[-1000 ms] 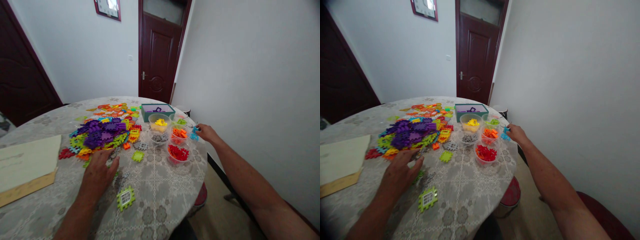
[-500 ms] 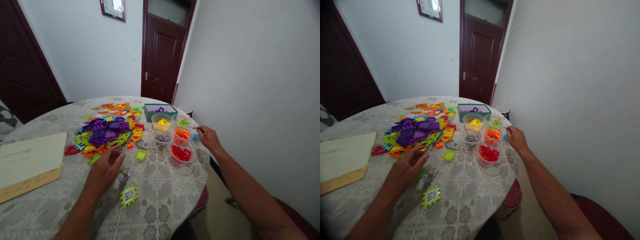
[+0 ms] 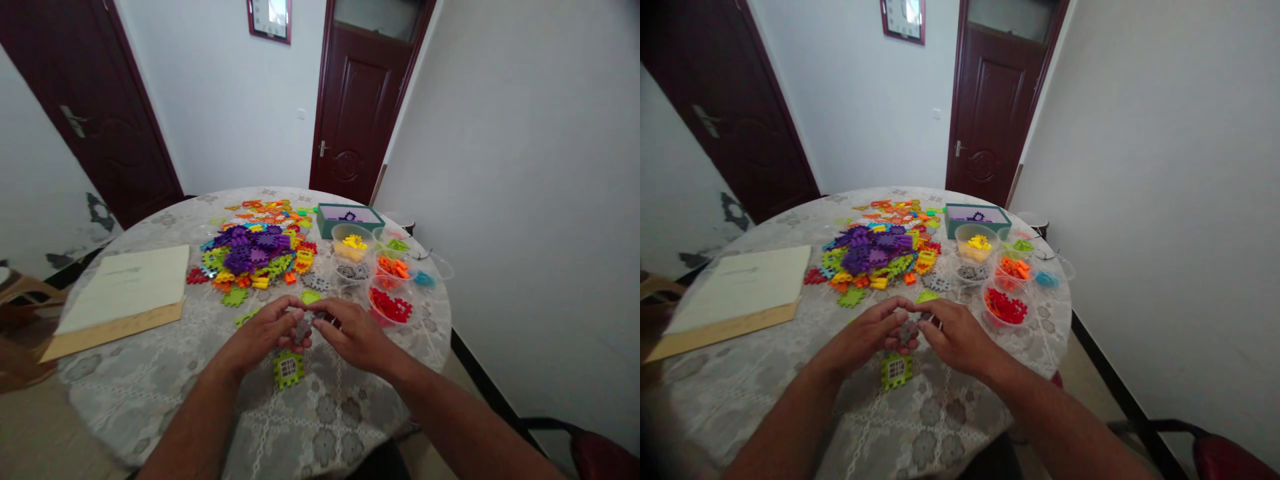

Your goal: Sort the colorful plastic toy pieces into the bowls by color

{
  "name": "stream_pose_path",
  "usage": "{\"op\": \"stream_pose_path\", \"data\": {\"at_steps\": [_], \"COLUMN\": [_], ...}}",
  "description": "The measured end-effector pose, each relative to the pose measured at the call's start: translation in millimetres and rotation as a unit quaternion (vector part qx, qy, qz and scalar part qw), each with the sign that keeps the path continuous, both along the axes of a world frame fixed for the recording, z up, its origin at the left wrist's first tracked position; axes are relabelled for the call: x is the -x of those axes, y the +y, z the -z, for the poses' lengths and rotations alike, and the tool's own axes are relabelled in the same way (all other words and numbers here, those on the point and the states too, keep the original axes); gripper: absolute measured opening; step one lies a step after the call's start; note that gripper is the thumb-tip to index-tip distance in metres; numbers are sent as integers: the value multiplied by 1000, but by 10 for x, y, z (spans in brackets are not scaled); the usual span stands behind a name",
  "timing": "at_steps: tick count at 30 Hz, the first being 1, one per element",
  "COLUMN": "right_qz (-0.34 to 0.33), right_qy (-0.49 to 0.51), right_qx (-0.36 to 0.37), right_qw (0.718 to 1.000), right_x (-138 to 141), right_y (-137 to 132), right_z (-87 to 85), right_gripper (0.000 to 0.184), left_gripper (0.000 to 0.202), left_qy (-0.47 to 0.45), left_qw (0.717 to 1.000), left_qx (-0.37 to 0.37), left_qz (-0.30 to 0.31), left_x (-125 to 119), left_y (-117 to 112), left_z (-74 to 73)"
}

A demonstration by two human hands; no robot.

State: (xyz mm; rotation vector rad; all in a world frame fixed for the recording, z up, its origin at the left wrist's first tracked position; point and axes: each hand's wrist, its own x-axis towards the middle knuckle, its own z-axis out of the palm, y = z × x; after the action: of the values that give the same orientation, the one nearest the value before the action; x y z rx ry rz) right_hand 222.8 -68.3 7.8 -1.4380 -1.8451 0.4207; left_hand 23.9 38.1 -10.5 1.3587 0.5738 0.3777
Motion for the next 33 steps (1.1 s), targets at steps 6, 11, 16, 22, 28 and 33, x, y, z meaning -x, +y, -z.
{"op": "stream_pose_path", "data": {"at_steps": [6, 11, 16, 22, 28, 33], "right_qz": [36, 205, 290, 187, 175, 252], "right_qy": [-23, -189, -303, -271, -290, -314], "right_qx": [1, -64, -38, -19, 113, 188], "right_qw": [999, 958, 907, 944, 934, 896], "right_x": [-185, -784, -1014, -460, -9, 125], "right_y": [96, 350, 525, 565, 860, 1156], "right_z": [-98, -338, -282, 45, 326, 490], "right_gripper": [18, 22, 28, 33, 34, 51], "left_gripper": [49, 48, 40, 43, 33, 32], "left_qy": [-32, -27, 83, 127, 180, 224], "left_qw": [998, 975, 944, 928, 896, 871], "left_qx": [15, -59, -156, -204, -304, -361], "left_qz": [-59, -211, -279, -284, -270, -249], "left_x": [136, 454, 652, 681, 737, 766], "left_y": [53, 298, 424, 404, 435, 396], "left_z": [-12, -69, -42, -24, 28, 12]}}
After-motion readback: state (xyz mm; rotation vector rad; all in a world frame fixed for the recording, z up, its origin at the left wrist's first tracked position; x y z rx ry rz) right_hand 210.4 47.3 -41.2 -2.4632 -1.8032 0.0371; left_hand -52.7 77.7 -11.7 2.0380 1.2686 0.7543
